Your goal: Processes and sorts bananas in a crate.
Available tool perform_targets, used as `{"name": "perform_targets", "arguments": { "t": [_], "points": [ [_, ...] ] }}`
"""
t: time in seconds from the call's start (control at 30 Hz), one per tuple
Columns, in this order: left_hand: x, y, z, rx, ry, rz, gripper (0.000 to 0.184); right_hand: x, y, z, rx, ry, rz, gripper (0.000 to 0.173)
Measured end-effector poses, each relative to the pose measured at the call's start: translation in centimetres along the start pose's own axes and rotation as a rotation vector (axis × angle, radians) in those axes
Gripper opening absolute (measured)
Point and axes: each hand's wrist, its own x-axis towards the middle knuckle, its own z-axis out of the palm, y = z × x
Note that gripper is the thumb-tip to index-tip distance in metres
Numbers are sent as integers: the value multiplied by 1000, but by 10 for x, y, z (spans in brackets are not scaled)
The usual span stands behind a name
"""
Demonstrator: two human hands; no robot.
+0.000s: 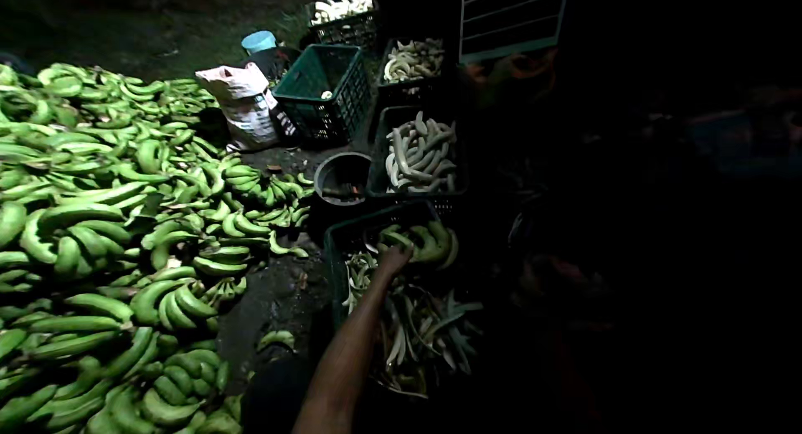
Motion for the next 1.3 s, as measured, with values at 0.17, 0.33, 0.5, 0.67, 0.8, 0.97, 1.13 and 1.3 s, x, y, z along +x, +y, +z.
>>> {"name": "perform_targets", "arguments": {
  "t": [0.17,0.33,0.5,0.67,0.8,0.97,1.13,1.3],
  "points": [
    [6,-30,7,31,-116,118,52,23,13,-14,-180,-39,38,61],
    [12,-15,-3,7,-39,212,36,30,19,-16,-356,-117,-41,60],
    [35,35,-56,164,-26,313,28,31,17,-19,-450,-158,-12,48],
    [6,64,-120,247,83,463,26,27,15,-12,-506,-166,-1,30],
    [-22,52,-162,130,275,567,23,31,17,-15,-525,-216,-9,26],
    [-41,50,-185,64,383,597,21,31,18,-19,-634,-239,-60,32],
    [-31,-19,-106,67,324,465,26,27,18,-21,-647,-323,-77,38],
    [-17,-79,-23,103,-5,92,42,11,27,-3,-999,-291,26,49]
  ]
}}
